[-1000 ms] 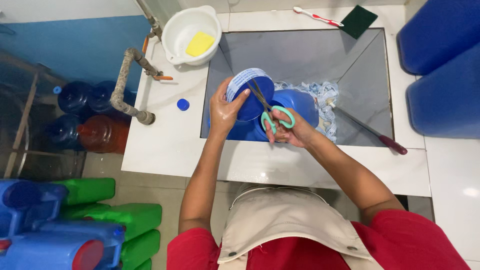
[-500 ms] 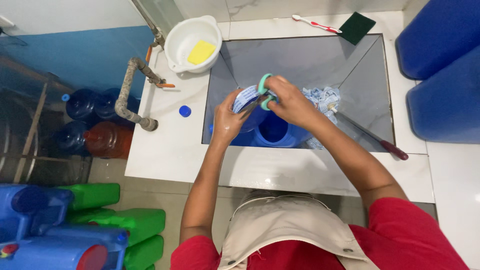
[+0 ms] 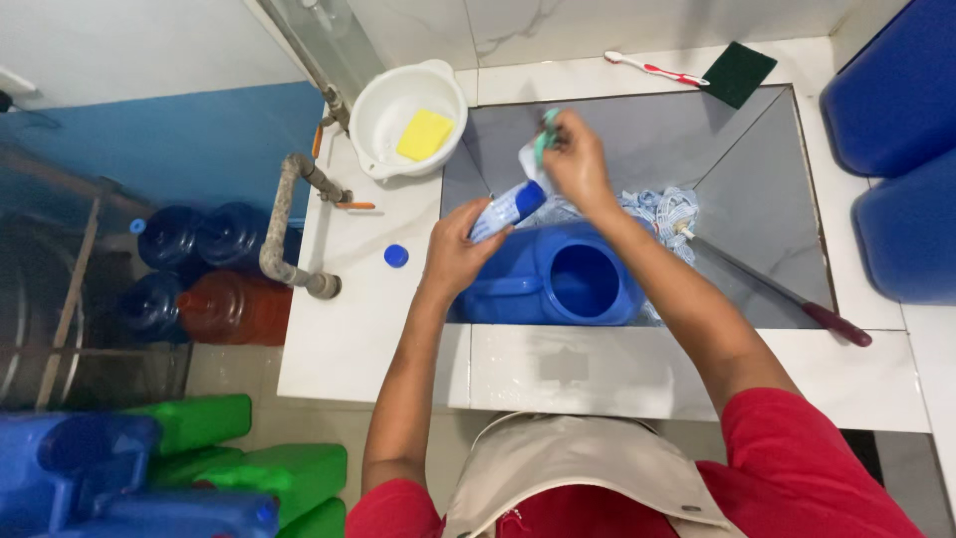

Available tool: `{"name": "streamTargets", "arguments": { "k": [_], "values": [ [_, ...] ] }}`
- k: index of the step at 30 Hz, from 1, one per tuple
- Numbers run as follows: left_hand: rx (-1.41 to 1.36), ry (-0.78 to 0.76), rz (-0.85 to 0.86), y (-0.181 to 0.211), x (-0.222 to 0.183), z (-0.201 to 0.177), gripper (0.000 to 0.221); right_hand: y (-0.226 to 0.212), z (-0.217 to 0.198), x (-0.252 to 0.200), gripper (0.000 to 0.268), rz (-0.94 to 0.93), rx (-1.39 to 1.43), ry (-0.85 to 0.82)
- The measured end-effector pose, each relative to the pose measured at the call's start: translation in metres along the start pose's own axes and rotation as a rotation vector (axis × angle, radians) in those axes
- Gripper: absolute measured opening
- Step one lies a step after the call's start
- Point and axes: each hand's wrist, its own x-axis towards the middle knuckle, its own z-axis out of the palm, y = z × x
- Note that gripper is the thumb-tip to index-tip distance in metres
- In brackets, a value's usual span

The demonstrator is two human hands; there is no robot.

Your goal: The person picks up a blue plastic jug and places it into a large metal sink. They use shears to cut a plastic seal from the opening, scrub the exterior and interior of the jug with a soapy sponge, and rinse it thoroughly with water from a tap.

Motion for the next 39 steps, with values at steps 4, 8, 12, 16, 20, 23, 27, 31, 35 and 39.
{"name": "streamTargets", "arguments": {
  "k": [4,8,12,16,20,23,27,31,35,39],
  "values": [
    [-0.592,-0.012,-0.042,-0.053,0.003,0.009,0.031,0.105,-0.055,0.069,0.013,0.411,0.227,0.444],
    [-0.805,0.141,-0.046,-0.101,0.008,0.009,0.039,0.176,-0.127,0.08,0.01,0.535,0.213,0.903],
    [-0.681,0.181,-0.121,-0.133,0.021,-0.002,0.037,0.204,-0.159,0.073,0.01,0.25,-0.556,0.886],
    [-0.796,0.206,-0.217,-0.151,0.014,-0.016,0.04,0.203,-0.168,0.087,0.018,0.182,-1.004,0.617],
    [-0.868,0.302,-0.195,-0.166,0.01,-0.046,0.042,0.192,-0.148,0.124,0.024,0.245,-1.11,0.255],
    [-1.001,0.269,-0.297,-0.17,0.008,-0.045,0.047,0.196,-0.113,0.15,0.045,0.197,-1.246,-0.311],
    [-1.165,0.212,-0.537,-0.174,0.02,-0.01,0.052,0.201,-0.065,0.188,0.042,0.21,-1.309,-0.549],
    [-1.254,0.162,-0.749,-0.185,0.024,0.018,0.051,0.177,-0.009,0.223,0.018,0.027,-1.523,-0.599],
    [-1.429,0.208,-0.857,-0.203,0.031,0.043,0.046,0.158,0.089,0.225,0.037,-0.453,-0.866,-0.579],
    [-1.559,0.246,-0.811,-0.213,0.037,0.062,0.037,0.173,0.198,0.185,0.1,0.097,-1.34,-1.297]
  ]
}}
